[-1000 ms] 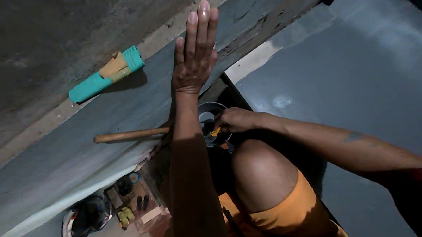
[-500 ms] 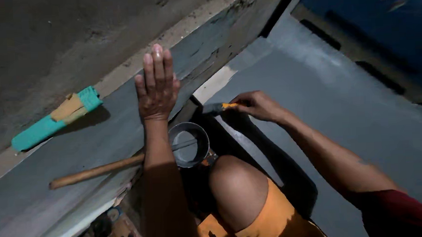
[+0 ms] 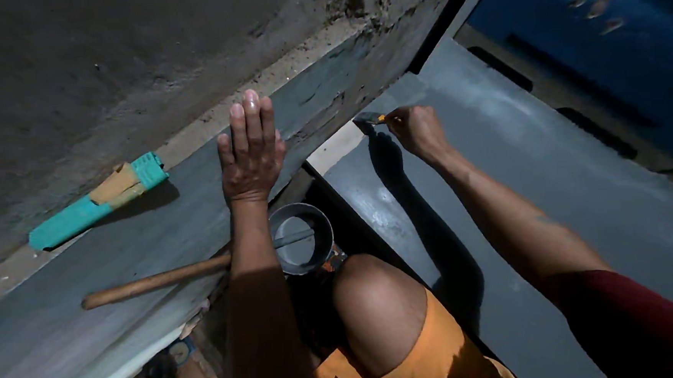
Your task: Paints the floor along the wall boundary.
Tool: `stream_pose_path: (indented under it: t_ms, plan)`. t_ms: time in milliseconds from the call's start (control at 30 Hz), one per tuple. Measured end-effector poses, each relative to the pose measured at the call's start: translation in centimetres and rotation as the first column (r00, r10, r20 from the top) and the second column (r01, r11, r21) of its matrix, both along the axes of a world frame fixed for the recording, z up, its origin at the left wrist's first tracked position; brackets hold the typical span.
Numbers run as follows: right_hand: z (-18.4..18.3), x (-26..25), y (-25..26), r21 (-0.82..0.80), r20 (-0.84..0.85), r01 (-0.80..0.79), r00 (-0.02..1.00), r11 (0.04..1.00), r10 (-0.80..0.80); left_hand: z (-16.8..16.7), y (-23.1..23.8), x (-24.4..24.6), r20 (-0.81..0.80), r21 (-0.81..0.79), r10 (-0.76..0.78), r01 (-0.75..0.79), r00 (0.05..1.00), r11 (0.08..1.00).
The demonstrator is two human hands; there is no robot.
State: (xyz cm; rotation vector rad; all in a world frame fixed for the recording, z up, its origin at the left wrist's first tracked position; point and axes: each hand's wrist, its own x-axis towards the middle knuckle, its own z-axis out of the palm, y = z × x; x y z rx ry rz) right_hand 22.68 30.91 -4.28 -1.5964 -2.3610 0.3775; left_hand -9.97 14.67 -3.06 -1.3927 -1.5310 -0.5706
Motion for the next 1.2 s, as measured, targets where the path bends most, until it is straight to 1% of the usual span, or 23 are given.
stream_pose_path:
  t_ms: [100, 200, 367, 433, 500, 600, 700, 800, 900, 967, 1033, 1133, 1200]
  plan:
    - [-0.2, -0.6, 0.0, -0.026, 0.011, 0.013, 1.000, 1.000, -0.012, 0.0, 0.0, 0.0, 0.000, -0.006, -0.003, 0.003, 1.000, 1.000]
    - [-0.3, -0.5, 0.3, -0.037, 0.044, -0.012, 0.999, 0.999, 0.014, 0.0, 0.0, -0.1, -0.002, 0.000, -0.010, 0.010, 1.000, 1.000]
    - [1.5, -1.4, -0.1, -0.068, 0.082, 0.046, 0.996, 0.997, -0.041, 0.0, 0.0, 0.0, -0.010, 0.010, -0.004, 0.004, 1.000, 1.000]
    - [1.3, -1.6, -0.1, -0.076, 0.078, 0.048, 0.996, 0.996, -0.042, 0.1, 0.1, 0.1, -0.010, 0.010, 0.002, -0.001, 1.000, 1.000]
    - [0.8, -1.3, 0.1, -0.097, 0.120, 0.043, 0.992, 0.994, -0.031, 0.1, 0.0, 0.1, -0.016, 0.003, 0.002, -0.002, 1.000, 1.000]
    - [2.0, -0.8, 0.1, -0.127, 0.176, 0.035, 0.984, 0.991, -0.013, 0.1, -0.1, 0.0, -0.021, -0.008, 0.005, -0.005, 1.000, 1.000]
    - [3.1, -0.7, 0.4, -0.099, 0.138, 0.020, 0.990, 0.995, -0.007, 0.0, -0.1, 0.0, -0.015, -0.012, 0.004, -0.004, 1.000, 1.000]
    - [2.4, -0.8, 1.1, -0.079, 0.103, -0.009, 0.995, 0.997, 0.017, 0.0, 0.0, 0.0, 0.001, -0.009, 0.001, -0.001, 1.000, 1.000]
    - [1.5, -0.1, 1.5, -0.122, 0.165, -0.034, 0.985, 0.992, 0.054, 0.1, 0.0, 0.0, -0.010, -0.011, -0.004, 0.004, 1.000, 1.000]
    - [2.7, 0.3, 1.5, -0.171, 0.256, -0.023, 0.964, 0.985, 0.067, 0.1, 0.0, -0.1, -0.015, -0.006, -0.011, 0.011, 1.000, 1.000]
    - [3.8, 0.7, 1.5, -0.177, 0.288, -0.025, 0.955, 0.984, 0.076, 0.0, -0.1, 0.0, -0.009, -0.007, -0.013, 0.013, 1.000, 1.000]
    - [4.7, 0.3, 1.3, -0.118, 0.224, -0.027, 0.973, 0.993, 0.054, -0.1, -0.1, 0.0, -0.016, -0.006, -0.011, 0.011, 1.000, 1.000]
    - [3.5, -0.1, 1.7, -0.088, 0.193, -0.048, 0.979, 0.995, 0.065, 0.0, 0.0, -0.1, -0.023, -0.004, -0.003, 0.003, 1.000, 1.000]
